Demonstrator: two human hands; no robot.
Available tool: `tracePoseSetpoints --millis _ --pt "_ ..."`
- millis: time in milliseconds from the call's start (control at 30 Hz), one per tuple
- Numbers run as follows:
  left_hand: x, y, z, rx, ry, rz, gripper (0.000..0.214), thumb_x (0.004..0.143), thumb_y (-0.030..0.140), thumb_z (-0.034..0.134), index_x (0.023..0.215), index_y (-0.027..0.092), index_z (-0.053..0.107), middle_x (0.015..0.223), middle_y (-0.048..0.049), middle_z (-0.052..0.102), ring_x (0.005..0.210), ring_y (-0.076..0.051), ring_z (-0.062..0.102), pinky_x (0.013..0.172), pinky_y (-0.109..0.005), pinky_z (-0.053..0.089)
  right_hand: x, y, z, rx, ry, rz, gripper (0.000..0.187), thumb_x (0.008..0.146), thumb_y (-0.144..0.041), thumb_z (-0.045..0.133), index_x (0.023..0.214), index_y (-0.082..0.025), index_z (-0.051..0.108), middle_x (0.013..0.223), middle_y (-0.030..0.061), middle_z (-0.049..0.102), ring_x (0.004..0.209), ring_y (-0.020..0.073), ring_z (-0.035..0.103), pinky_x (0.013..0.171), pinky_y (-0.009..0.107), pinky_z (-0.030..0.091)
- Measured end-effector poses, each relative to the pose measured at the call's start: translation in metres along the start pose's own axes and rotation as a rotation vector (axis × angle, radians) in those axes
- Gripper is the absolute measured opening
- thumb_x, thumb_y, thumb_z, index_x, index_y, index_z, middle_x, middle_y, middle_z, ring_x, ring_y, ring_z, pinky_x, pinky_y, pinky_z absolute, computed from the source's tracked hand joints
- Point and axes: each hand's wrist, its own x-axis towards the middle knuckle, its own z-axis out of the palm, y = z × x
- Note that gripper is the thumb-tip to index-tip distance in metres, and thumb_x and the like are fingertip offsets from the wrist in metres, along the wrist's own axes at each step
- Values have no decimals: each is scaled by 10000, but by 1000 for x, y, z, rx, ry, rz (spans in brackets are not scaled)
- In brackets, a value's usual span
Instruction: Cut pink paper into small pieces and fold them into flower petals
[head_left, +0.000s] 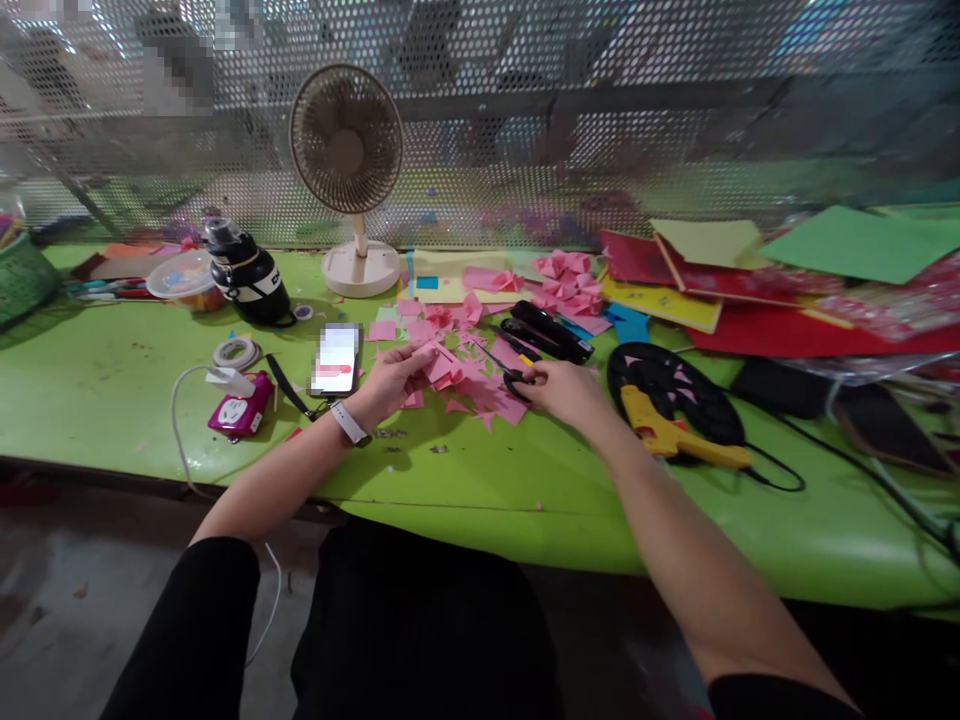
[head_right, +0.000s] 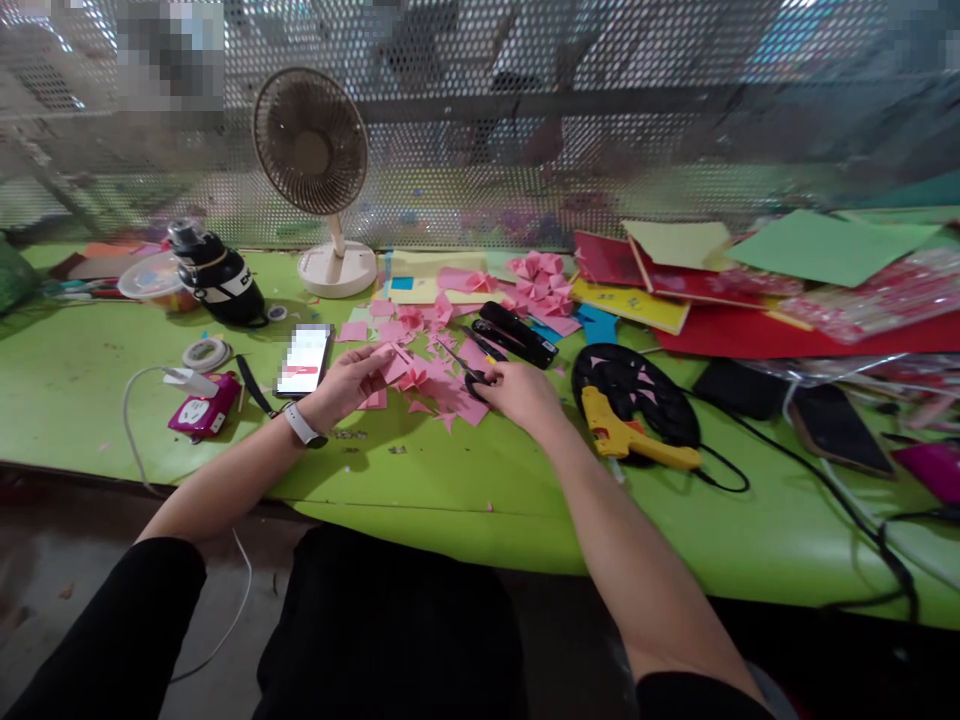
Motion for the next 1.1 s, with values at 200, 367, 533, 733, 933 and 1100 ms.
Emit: tracePoseSetpoints --millis 200,367,533,733,933,1100 --pt "-2 1 2 34 -3 13 157 795 132 766 941 102 716 793 -31 722 645 -78 660 632 -204 553 6 10 -2 -69 -47 12 275 722 -493 728 794 -228 726 685 46 716 611 212 620 529 297 352" --pt "0 -1 -2 67 -24 36 241 761 177 803 974 106 716 851 -44 735 706 -92 684 687 -221 561 5 11 -3 -130 -47 -19 253 709 -469 751 795 -235 704 698 35 717 626 214 630 524 289 331" --pt "3 -3 -3 56 5 44 252 753 167 806 981 104 718 854 -55 736 708 -94 681 691 -225 556 4 11 -10 -124 -140 20 305 701 -469 773 873 -224 713 655 22 703 621 215 640 534 290 340" --pt "4 -4 -4 46 -23 45 255 756 118 791 991 96 696 867 -64 739 713 -103 696 700 -238 574 -8 -11 -29 7 17 -39 262 839 -432 642 936 -206 734 740 67 730 636 215 636 562 309 377" --pt "2 -5 -4 257 -112 119 377 750 169 808 1098 100 680 893 -89 755 756 -140 732 764 -291 602 -12 -78 -28 307 41 -346 350 838 -503 649 981 -190 713 869 81 719 746 206 617 661 316 442" --pt "6 -9 -10 430 -175 223 460 729 251 831 1127 95 662 826 -85 759 780 -180 753 804 -332 613 -4 -99 -10 393 -46 -410 313 796 -506 692 845 -200 651 841 54 703 725 194 615 662 320 448"
